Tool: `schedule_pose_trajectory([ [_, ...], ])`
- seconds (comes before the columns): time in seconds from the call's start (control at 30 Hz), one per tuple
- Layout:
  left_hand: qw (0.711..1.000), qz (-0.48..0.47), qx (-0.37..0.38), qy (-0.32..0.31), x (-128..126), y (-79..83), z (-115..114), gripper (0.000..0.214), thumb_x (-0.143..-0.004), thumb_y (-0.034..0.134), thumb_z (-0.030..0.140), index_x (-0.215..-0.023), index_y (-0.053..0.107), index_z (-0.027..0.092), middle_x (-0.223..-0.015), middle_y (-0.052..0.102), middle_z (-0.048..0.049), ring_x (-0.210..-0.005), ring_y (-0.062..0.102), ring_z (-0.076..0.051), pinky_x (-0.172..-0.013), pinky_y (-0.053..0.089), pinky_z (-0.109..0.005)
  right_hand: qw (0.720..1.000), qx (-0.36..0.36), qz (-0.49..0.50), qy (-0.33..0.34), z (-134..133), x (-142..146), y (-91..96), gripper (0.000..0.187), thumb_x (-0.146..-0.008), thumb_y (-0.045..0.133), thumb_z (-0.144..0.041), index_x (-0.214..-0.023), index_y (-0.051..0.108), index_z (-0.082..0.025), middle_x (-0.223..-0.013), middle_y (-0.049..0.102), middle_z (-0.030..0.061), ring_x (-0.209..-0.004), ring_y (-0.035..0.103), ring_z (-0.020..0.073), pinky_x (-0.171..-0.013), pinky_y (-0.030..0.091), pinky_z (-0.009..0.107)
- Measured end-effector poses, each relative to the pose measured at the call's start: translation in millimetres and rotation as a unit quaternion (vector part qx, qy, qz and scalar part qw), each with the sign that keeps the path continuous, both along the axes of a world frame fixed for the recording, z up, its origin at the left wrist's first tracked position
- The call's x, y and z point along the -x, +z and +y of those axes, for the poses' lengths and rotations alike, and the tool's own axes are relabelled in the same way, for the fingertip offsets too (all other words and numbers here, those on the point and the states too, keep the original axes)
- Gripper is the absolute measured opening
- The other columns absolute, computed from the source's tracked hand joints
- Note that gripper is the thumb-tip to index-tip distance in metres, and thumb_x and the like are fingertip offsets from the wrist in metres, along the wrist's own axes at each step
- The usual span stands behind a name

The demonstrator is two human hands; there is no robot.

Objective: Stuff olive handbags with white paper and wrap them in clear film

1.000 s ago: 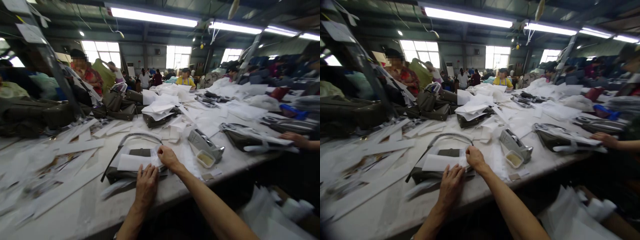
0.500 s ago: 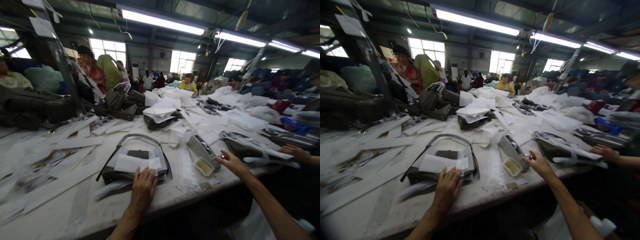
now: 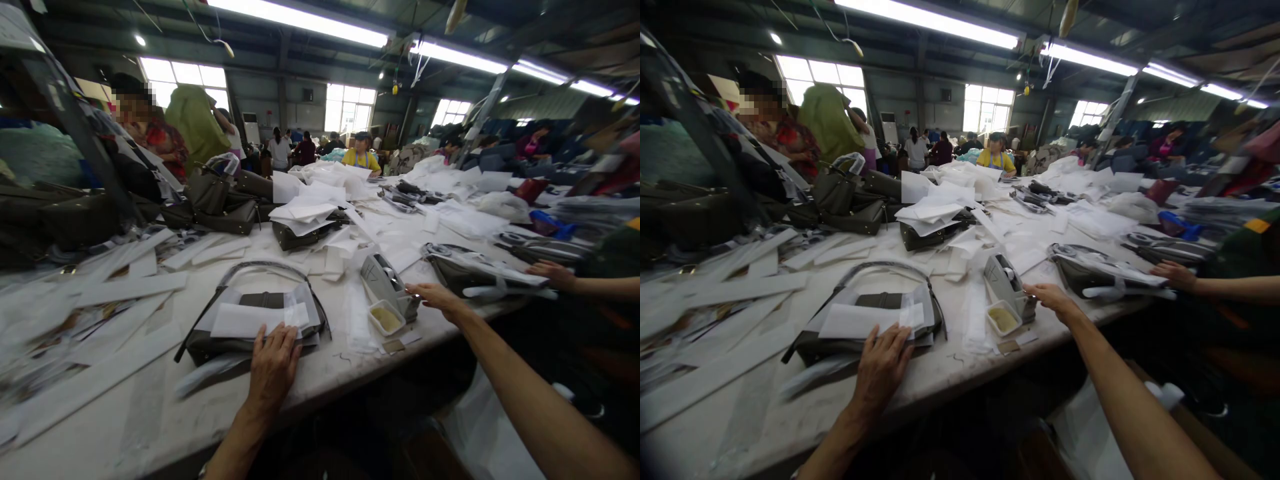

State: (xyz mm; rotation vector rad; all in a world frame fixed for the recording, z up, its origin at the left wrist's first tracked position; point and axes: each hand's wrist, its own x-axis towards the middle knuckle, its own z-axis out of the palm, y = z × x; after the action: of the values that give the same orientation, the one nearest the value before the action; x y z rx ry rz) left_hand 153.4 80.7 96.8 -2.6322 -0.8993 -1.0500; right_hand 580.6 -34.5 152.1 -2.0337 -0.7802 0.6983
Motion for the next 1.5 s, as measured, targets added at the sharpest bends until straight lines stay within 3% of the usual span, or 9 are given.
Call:
schedule_pose_trajectory([
  [0.27, 1.000, 0.000, -0.005, -0.002, 0.5, -0.1, -0.6, 0.026, -0.099, 0.044, 0.022, -0.120, 0.059, 0.017, -0.114, 0.069, -0.0090, -0.112, 0.062, -0.026, -0.110, 0.031, -0.052, 0.997, -0.078, 0.011, -0.020, 9.7, 3.4, 4.8, 0.038, -0.058, 0.072, -0.049, -0.070, 0.070, -0.014, -0.070, 0.067, 0.0056, -0.069, 0.058, 0.0169, -0.071, 0.046, 0.030],
  [0.5, 1.000, -0.001, 0.021, -0.004, 1.7, 0.3, -3.1, 0.026, -0.099, 0.049, 0.023, -0.123, 0.057, 0.019, -0.116, 0.069, -0.0078, -0.115, 0.061, -0.025, -0.113, 0.029, -0.050, 0.984, -0.126, 0.007, -0.125, -18.0, 11.8, 11.5, 0.034, -0.052, 0.072, -0.049, -0.067, 0.066, -0.020, -0.068, 0.062, 0.0041, -0.063, 0.055, 0.0166, -0.068, 0.052, 0.033],
  [0.77, 0.998, -0.003, 0.067, -0.003, 0.9, -0.4, -8.9, 0.031, -0.096, 0.052, 0.022, -0.126, 0.055, 0.019, -0.118, 0.067, -0.0074, -0.122, 0.056, -0.024, -0.116, 0.028, -0.052, 0.991, -0.005, -0.004, -0.135, -56.6, 4.5, -47.4, 0.032, -0.043, 0.075, -0.054, -0.051, 0.060, -0.028, -0.060, 0.062, 0.0151, -0.053, 0.058, 0.0278, -0.058, 0.049, 0.048],
  [0.83, 0.998, -0.009, 0.068, -0.005, 0.7, -2.2, -9.5, 0.031, -0.096, 0.052, 0.023, -0.126, 0.055, 0.019, -0.119, 0.067, -0.0073, -0.123, 0.055, -0.024, -0.117, 0.027, -0.052, 0.991, 0.042, -0.040, -0.124, -65.3, -0.2, -47.9, 0.030, -0.047, 0.074, -0.057, -0.052, 0.062, -0.030, -0.064, 0.065, 0.0161, -0.059, 0.062, 0.0317, -0.063, 0.049, 0.050],
  [0.97, 0.997, -0.016, 0.069, -0.008, 0.4, -4.6, -10.2, 0.031, -0.096, 0.052, 0.024, -0.126, 0.055, 0.020, -0.121, 0.066, -0.0060, -0.124, 0.054, -0.023, -0.119, 0.022, -0.051, 0.989, 0.044, -0.099, -0.099, -56.9, 17.2, 0.7, 0.027, -0.056, 0.065, -0.062, -0.062, 0.070, -0.036, -0.081, 0.071, 0.0137, -0.081, 0.067, 0.0362, -0.081, 0.049, 0.052],
  [1.1, 0.998, -0.017, 0.063, -0.003, 0.1, -4.3, -10.4, 0.031, -0.097, 0.052, 0.026, -0.127, 0.056, 0.019, -0.121, 0.066, -0.0062, -0.126, 0.053, -0.022, -0.120, 0.022, -0.050, 0.985, 0.009, -0.147, 0.092, 1.5, 83.5, 67.2, 0.041, -0.050, 0.070, -0.069, -0.069, 0.072, -0.033, -0.085, 0.071, 0.0101, -0.083, 0.065, 0.0330, -0.079, 0.051, 0.046],
  [1.17, 0.998, -0.017, 0.060, 0.001, -0.6, -3.8, -10.9, 0.030, -0.097, 0.051, 0.025, -0.126, 0.056, 0.019, -0.120, 0.066, -0.0067, -0.125, 0.053, -0.022, -0.119, 0.024, -0.051, 0.955, 0.017, -0.171, 0.242, 39.1, 127.7, 87.2, 0.041, -0.057, 0.068, -0.069, -0.070, 0.071, -0.029, -0.079, 0.070, 0.0068, -0.077, 0.064, 0.0283, -0.077, 0.051, 0.041],
  [1.3, 0.998, -0.021, 0.058, 0.013, -2.5, -3.5, -12.3, 0.030, -0.098, 0.047, 0.024, -0.126, 0.057, 0.018, -0.119, 0.066, -0.0076, -0.125, 0.053, -0.023, -0.119, 0.025, -0.051, 0.839, 0.019, -0.218, 0.498, 104.0, 205.7, 96.3, 0.022, -0.079, 0.061, -0.044, -0.074, 0.070, -0.024, -0.075, 0.069, 0.0002, -0.073, 0.062, 0.0185, -0.072, 0.047, 0.029],
  [1.5, 0.998, -0.026, 0.052, 0.017, -3.9, -8.2, -12.7, 0.032, -0.097, 0.048, 0.019, -0.128, 0.056, 0.016, -0.121, 0.064, -0.0094, -0.128, 0.050, -0.023, -0.120, 0.024, -0.052, 0.690, 0.100, -0.366, 0.616, 164.5, 256.3, 83.7, 0.006, -0.076, 0.065, -0.023, -0.075, 0.071, -0.024, -0.066, 0.067, -0.0046, -0.061, 0.059, 0.0123, -0.059, 0.035, 0.024],
])
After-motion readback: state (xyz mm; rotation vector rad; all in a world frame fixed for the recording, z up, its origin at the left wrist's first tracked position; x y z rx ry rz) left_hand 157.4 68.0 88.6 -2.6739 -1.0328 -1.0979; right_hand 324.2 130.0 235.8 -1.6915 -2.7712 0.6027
